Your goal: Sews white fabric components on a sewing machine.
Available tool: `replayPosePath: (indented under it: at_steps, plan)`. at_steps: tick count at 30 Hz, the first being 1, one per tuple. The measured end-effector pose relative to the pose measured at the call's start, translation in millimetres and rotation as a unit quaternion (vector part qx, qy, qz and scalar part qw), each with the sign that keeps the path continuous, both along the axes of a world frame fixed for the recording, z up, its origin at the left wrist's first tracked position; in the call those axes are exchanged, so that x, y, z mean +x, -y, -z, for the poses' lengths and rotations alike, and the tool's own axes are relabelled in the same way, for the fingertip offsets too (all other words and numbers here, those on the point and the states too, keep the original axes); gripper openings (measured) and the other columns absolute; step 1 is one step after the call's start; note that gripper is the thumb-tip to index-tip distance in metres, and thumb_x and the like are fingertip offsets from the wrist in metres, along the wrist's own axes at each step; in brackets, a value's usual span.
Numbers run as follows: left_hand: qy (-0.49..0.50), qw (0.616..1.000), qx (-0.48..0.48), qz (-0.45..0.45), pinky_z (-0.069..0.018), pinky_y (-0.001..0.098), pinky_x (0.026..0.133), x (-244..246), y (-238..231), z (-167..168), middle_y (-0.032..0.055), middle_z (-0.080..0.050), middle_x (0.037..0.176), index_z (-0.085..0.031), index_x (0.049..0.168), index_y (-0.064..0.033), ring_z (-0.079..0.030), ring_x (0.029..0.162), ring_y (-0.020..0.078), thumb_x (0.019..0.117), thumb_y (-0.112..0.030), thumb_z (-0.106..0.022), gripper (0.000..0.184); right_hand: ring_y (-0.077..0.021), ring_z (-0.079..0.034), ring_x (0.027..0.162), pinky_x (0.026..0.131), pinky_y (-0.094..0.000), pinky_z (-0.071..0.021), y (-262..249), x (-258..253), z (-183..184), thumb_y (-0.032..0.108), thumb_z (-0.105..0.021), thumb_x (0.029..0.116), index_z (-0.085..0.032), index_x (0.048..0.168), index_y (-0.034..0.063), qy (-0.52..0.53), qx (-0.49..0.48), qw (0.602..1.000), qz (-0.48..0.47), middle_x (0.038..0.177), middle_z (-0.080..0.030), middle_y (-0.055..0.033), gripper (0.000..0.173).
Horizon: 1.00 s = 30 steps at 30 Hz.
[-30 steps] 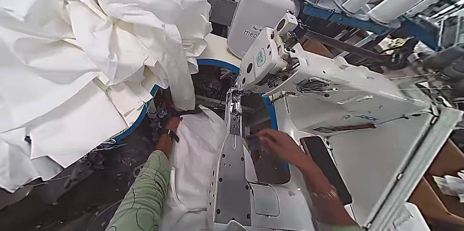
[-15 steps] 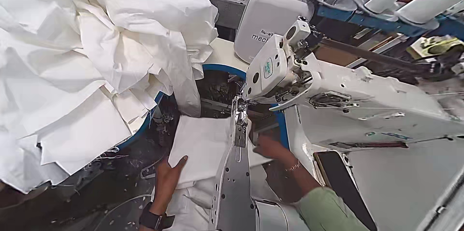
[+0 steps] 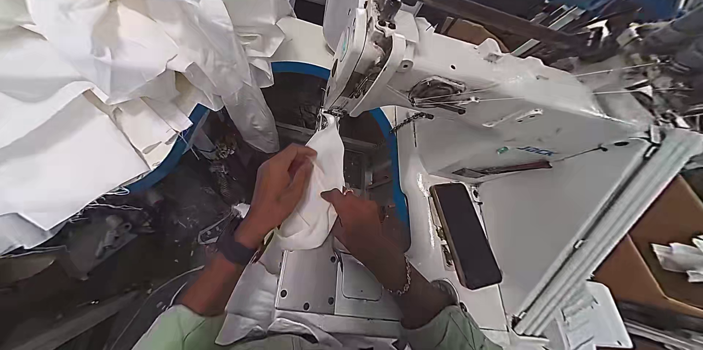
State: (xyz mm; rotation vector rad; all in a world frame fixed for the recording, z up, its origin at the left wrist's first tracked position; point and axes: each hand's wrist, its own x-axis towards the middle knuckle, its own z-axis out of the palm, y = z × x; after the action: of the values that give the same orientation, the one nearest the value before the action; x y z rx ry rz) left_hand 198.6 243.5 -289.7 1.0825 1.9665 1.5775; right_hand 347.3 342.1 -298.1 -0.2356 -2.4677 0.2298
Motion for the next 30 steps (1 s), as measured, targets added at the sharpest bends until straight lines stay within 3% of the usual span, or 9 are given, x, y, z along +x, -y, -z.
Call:
replayPosePath:
  at_steps: [2,9,12,15,17,21,26,27,30]
  plan:
    - [-0.106,0.993,0.03,-0.052,-0.0572,0.0436,0.08,0,-31,16,0.0134,-0.067,0.104,-0.066,0.114,0.0007,-0.067,0.09,0.0224,0.0998,-0.01,-0.056,0.02,-0.0262,-0.064,0.049,0.04,-0.0371,-0.046,6,-8,-1,0.001,-0.059,0.0784,-0.075,0.096,-0.0013,0.008,-0.01,0.999,0.031,0.069,-0.068,-0.0143,0.024]
    - [-0.096,0.991,0.014,-0.091,-0.0537,0.0463,0.095,32,-8,32,0.027,-0.068,0.12,-0.064,0.118,0.011,-0.067,0.11,0.0378,0.0981,-0.003,-0.057,0.026,-0.0226,-0.055,0.047,0.045,-0.0391,-0.0469,-13,-19,-13,0.025,-0.069,0.0905,-0.054,0.135,-0.0148,0.099,-0.104,0.974,0.175,0.06,-0.058,-0.0063,0.061]
    - [-0.128,0.989,-0.003,-0.072,-0.0566,0.0458,0.076,10,-13,25,0.0166,-0.072,0.097,-0.073,0.106,0.0018,-0.07,0.085,0.0304,0.1003,-0.013,-0.056,0.024,-0.031,-0.064,0.075,0.072,-0.0511,-0.0491,-41,-27,-51,0.024,-0.064,0.1004,-0.071,0.109,-0.0044,0.262,-0.251,0.901,0.237,0.081,-0.068,-0.0166,0.03]
    - [-0.107,0.991,-0.01,-0.075,-0.0553,0.0523,0.081,-3,-31,26,0.0185,-0.07,0.1,-0.069,0.117,0.0007,-0.069,0.091,0.0343,0.0985,-0.019,-0.066,0.028,-0.0197,-0.055,0.068,0.066,-0.0412,-0.0432,-51,-18,-48,0.019,-0.061,0.1011,-0.069,0.09,-0.0009,0.199,-0.249,0.923,0.214,0.075,-0.06,-0.009,0.024]
    - [-0.108,0.991,-0.034,-0.074,-0.0539,0.0495,0.07,1,-39,27,0.0216,-0.066,0.1,-0.065,0.131,-0.0011,-0.066,0.079,0.034,0.0992,-0.024,-0.065,0.039,-0.0192,-0.058,0.068,0.064,-0.0383,-0.0465,-45,-16,-41,0.019,-0.058,0.0998,-0.069,0.093,-0.0009,0.13,-0.216,0.952,0.171,0.078,-0.062,-0.0098,0.023]
    - [-0.096,0.986,-0.138,-0.005,-0.0507,0.0521,0.072,0,-31,21,0.0211,-0.066,0.097,-0.05,0.153,-0.0137,-0.064,0.078,0.0353,0.1039,-0.04,-0.054,0.056,-0.0228,-0.062,0.054,0.05,-0.0395,-0.0483,-34,-12,-20,0.021,-0.062,0.0946,-0.076,0.104,-0.0008,0.096,-0.117,0.98,0.133,0.066,-0.067,-0.0096,0.027]
    - [-0.1,0.975,-0.196,0.009,-0.0507,0.0556,0.072,2,-33,11,0.0229,-0.065,0.102,-0.032,0.163,-0.0192,-0.065,0.083,0.0388,0.1022,-0.05,-0.055,0.072,-0.0178,-0.069,0.084,0.073,-0.0271,-0.0548,-50,-7,-16,0.013,-0.062,0.0932,-0.076,0.09,0.0023,0.01,-0.113,0.991,0.075,0.091,-0.072,-0.0137,0.019]
    - [-0.113,0.977,-0.178,-0.001,-0.0528,0.0551,0.071,3,-32,12,0.0238,-0.064,0.107,-0.032,0.162,-0.0142,-0.066,0.082,0.0384,0.1002,-0.049,-0.059,0.076,-0.0163,-0.069,0.091,0.078,-0.0253,-0.0552,-52,-6,-16,0.014,-0.062,0.0938,-0.076,0.089,0.0021,0.007,-0.143,0.988,0.05,0.101,-0.072,-0.0151,0.019]
    - [-0.185,0.976,-0.117,-0.013,-0.0564,0.0518,0.073,8,-23,20,0.0256,-0.061,0.123,-0.063,0.136,-0.0044,-0.067,0.091,0.0388,0.0969,-0.044,-0.064,0.056,-0.0164,-0.073,0.093,0.076,-0.0292,-0.0567,-57,-4,-13,0.014,-0.061,0.0899,-0.073,0.081,0.0019,0.05,-0.192,0.98,-0.017,0.128,-0.07,-0.0193,0.019]
